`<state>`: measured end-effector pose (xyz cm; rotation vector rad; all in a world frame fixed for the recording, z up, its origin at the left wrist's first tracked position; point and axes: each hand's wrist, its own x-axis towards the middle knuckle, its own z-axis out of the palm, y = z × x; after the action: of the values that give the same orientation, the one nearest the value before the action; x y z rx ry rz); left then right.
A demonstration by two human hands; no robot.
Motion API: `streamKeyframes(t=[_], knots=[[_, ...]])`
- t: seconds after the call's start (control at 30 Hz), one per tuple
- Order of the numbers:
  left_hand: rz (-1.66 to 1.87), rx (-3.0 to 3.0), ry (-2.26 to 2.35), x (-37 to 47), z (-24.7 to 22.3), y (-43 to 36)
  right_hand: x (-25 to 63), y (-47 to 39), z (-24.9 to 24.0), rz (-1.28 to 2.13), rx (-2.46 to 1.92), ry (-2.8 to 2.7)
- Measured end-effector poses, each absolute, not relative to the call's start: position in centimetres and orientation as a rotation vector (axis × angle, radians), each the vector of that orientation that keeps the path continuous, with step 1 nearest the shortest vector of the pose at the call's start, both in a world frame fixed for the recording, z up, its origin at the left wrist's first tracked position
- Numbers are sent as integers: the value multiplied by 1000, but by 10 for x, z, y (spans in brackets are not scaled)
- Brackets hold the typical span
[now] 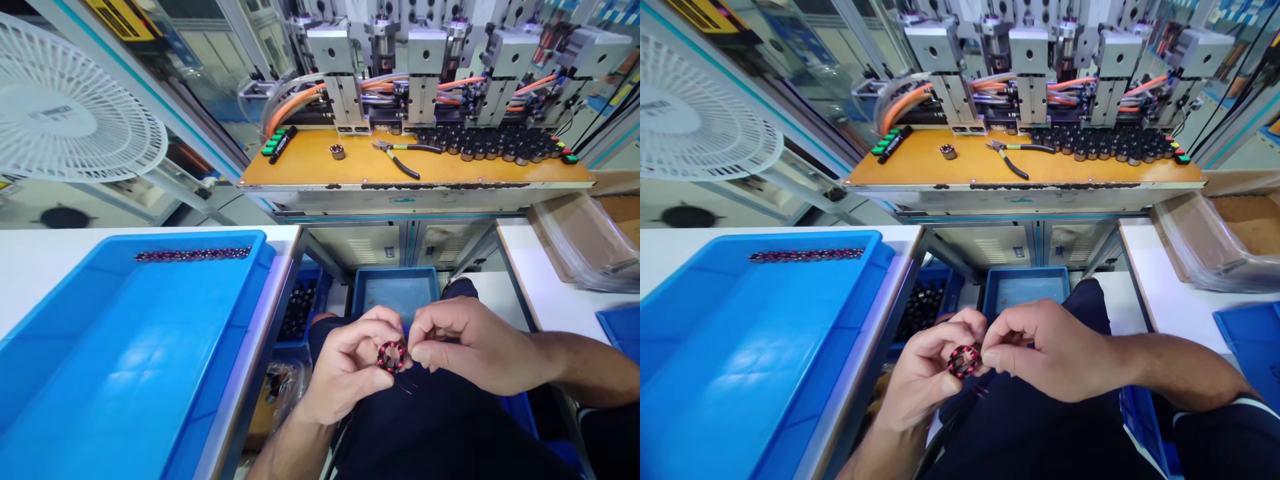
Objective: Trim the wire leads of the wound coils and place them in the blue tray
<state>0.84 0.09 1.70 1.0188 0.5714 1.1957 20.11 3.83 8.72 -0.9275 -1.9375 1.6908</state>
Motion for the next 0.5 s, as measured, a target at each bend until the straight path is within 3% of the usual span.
streamKeyframes(t=[0.17,0.33,0.5], knots=[[1141,932,502,6,19,1,219,46,86,1408,-693,-2251],[1079,830,377,9,21,1,223,63,85,591,-374,-2403],[1062,731,348,12,19,-2,206,68,83,441,-76,-2432]])
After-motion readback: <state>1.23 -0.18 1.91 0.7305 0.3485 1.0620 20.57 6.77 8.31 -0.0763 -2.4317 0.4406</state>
